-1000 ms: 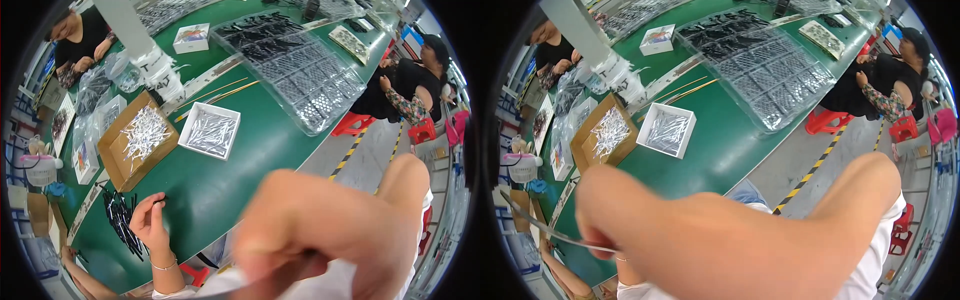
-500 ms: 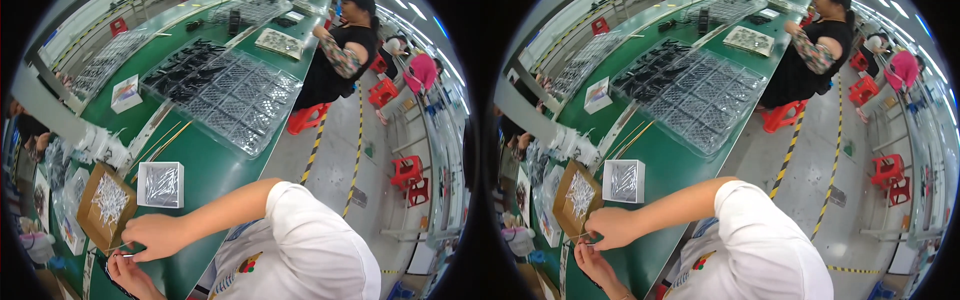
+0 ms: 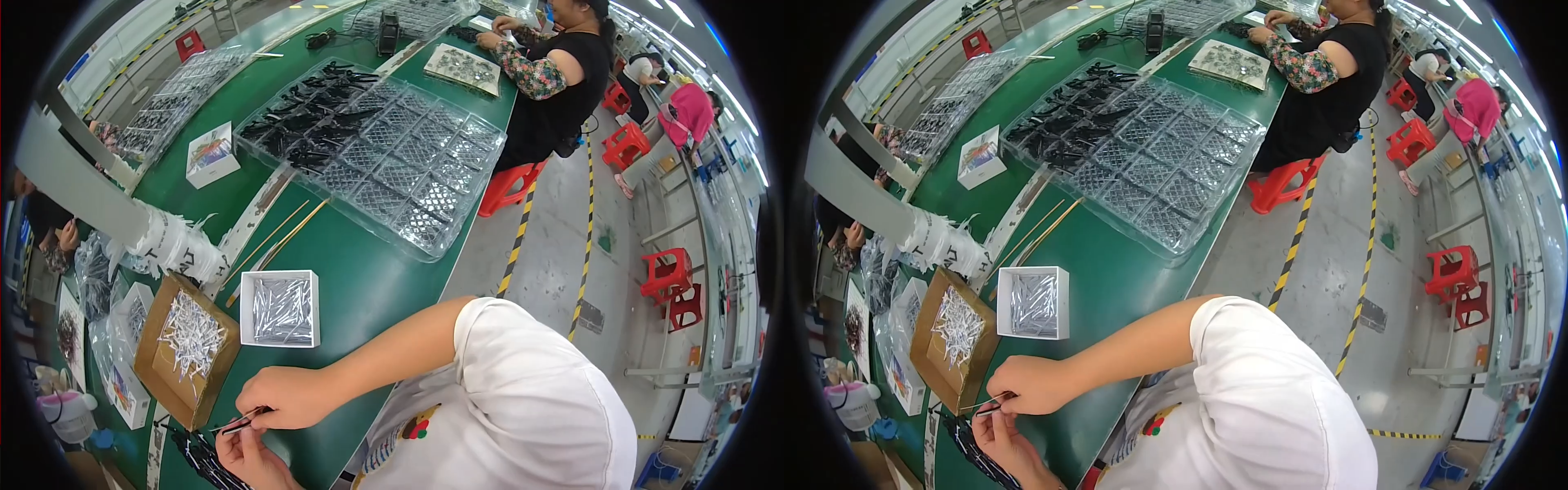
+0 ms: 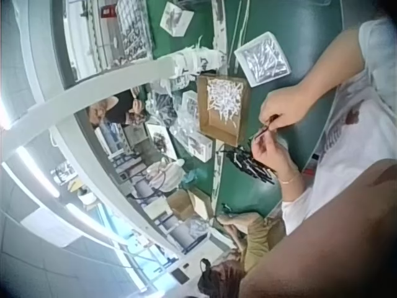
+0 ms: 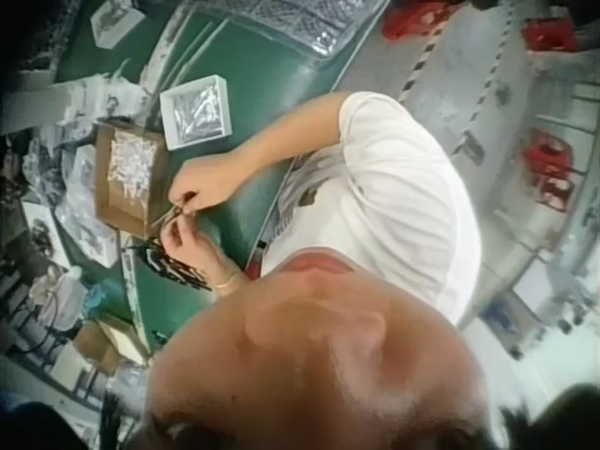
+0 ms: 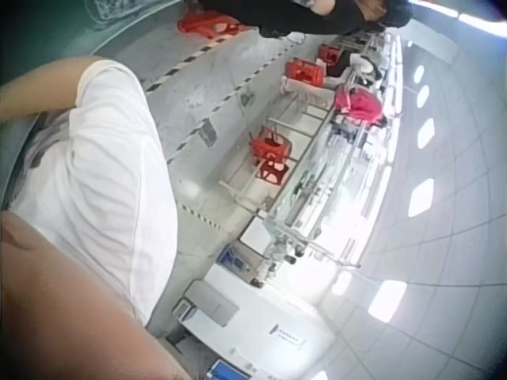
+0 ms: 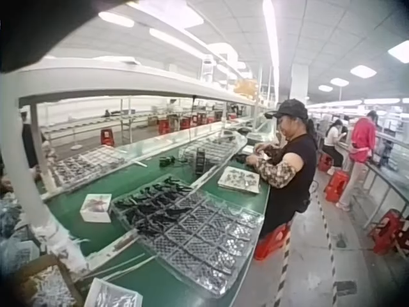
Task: The person assembles small plastic components and metal strips by hand, using tweezers and a metal pick to manipulate the parts.
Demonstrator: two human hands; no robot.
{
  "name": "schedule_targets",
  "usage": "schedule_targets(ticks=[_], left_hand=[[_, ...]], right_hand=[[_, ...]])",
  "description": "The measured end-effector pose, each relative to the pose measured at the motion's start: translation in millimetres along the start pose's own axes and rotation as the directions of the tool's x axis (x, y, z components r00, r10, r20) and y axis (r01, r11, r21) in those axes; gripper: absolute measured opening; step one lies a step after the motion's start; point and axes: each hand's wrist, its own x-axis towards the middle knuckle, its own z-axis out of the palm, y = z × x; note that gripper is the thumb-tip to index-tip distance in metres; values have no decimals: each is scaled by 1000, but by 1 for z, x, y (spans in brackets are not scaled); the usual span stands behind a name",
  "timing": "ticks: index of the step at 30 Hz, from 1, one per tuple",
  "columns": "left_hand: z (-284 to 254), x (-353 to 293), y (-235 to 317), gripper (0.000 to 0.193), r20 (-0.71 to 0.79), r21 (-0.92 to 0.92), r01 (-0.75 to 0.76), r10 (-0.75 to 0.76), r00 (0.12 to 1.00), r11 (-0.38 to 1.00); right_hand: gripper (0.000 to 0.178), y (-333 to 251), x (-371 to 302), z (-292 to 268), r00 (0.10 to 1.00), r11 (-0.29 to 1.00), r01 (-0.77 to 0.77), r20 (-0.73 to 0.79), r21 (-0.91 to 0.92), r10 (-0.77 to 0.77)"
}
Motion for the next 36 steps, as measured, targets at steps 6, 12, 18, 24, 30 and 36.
schedule_targets(ticks=[6, 12, 18, 24, 30, 36], left_hand=[[-3, -11, 9, 14, -26, -24, 21, -22, 999, 999], [6, 10, 23, 14, 101, -272, -87, 118, 988, 958], [-1, 7, 25, 19, 98, -280, -152, 186, 978, 948], [-5, 5, 19, 24, 156, -244, -250, 292, 944, 937], [-4, 2, 24, 25, 182, 29, -336, 325, 928, 942], [-6, 2, 24, 23, 255, 156, -465, 419, 871, 871]], right_hand=[[13, -3, 1, 7, 1000, 995, 9, -28, 102, -6], [23, -12, 2, -23, 985, 979, -158, -50, 131, 166], [16, -25, 5, -19, 973, 859, 212, 16, -466, -232], [15, -21, 4, -6, 945, 757, 271, 14, -595, -327], [15, -23, 4, -6, 929, 717, 313, 42, -623, -369], [16, -18, 5, -10, 916, 686, 357, 94, -634, -390]])
